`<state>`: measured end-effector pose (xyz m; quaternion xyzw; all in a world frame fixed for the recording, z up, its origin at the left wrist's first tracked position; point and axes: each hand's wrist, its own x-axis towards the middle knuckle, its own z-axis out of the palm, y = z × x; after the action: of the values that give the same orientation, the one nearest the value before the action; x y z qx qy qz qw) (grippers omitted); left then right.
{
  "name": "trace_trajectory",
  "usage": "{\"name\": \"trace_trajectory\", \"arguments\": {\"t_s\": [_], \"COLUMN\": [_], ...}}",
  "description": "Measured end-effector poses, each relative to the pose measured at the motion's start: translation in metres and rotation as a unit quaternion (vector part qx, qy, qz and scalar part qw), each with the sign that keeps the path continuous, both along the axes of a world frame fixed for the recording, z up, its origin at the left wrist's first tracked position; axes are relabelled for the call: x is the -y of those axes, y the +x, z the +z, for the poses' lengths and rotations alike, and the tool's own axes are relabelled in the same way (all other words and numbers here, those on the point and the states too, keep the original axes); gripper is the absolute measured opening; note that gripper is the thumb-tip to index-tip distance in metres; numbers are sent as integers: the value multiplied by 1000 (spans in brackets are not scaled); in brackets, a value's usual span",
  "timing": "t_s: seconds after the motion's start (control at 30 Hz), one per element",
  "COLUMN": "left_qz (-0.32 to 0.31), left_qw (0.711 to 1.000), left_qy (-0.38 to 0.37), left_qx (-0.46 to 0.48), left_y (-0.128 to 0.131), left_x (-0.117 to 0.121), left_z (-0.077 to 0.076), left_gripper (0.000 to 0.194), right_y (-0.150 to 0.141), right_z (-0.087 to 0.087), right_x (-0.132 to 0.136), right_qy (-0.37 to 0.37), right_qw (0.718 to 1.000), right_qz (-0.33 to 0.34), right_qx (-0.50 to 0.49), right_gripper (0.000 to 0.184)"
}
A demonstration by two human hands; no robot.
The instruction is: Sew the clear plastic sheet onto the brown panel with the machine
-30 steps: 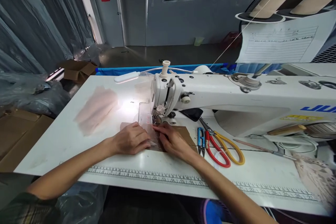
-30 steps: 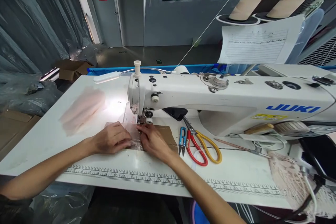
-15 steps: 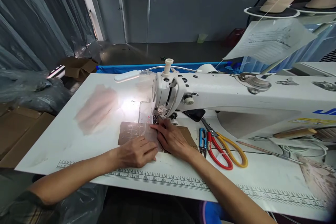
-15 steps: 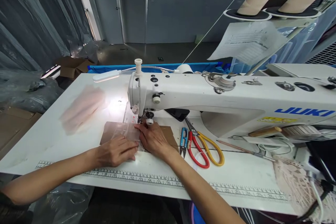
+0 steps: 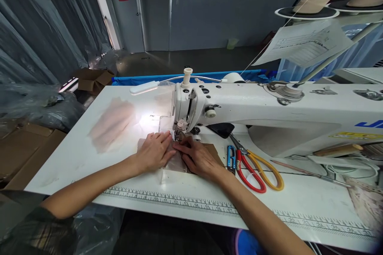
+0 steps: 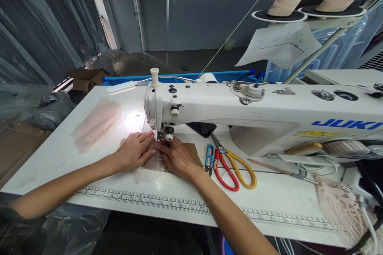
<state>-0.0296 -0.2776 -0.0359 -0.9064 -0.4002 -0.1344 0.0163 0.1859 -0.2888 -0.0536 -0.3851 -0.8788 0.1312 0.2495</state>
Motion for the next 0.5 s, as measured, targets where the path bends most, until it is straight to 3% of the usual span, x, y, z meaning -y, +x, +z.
{"name": "trace_trajectory", "arguments": {"t_s": [0.13,0.23,0.33,0.4,0.5], "left_qz": [-84,-140,-254,-322,-339], "left_qw": [994,990,962,940,938], "left_qy": [-45,-11,-6,-33,27], "left_qx": [-57,0,98,108,63], "left_y": [-16,-35,-45,-45,-36], "left_x": [-23,-30,-19,-7,7], "left_z": [1,10,17,17,9], "left_gripper": [51,47,40,31,10], "right_y": [-6,-7,-7,-6,-4], "right_z": [3,5,4,3,1], "right_x": [3,3,3,2,1], "right_qy": [16,7,-7,-16,-16], "right_qw": [999,998,999,999,999], "right_qz": [-7,-15,-15,-18,-21], "right_qx": [43,56,44,40,37], "right_gripper": [37,40,40,40,40]}}
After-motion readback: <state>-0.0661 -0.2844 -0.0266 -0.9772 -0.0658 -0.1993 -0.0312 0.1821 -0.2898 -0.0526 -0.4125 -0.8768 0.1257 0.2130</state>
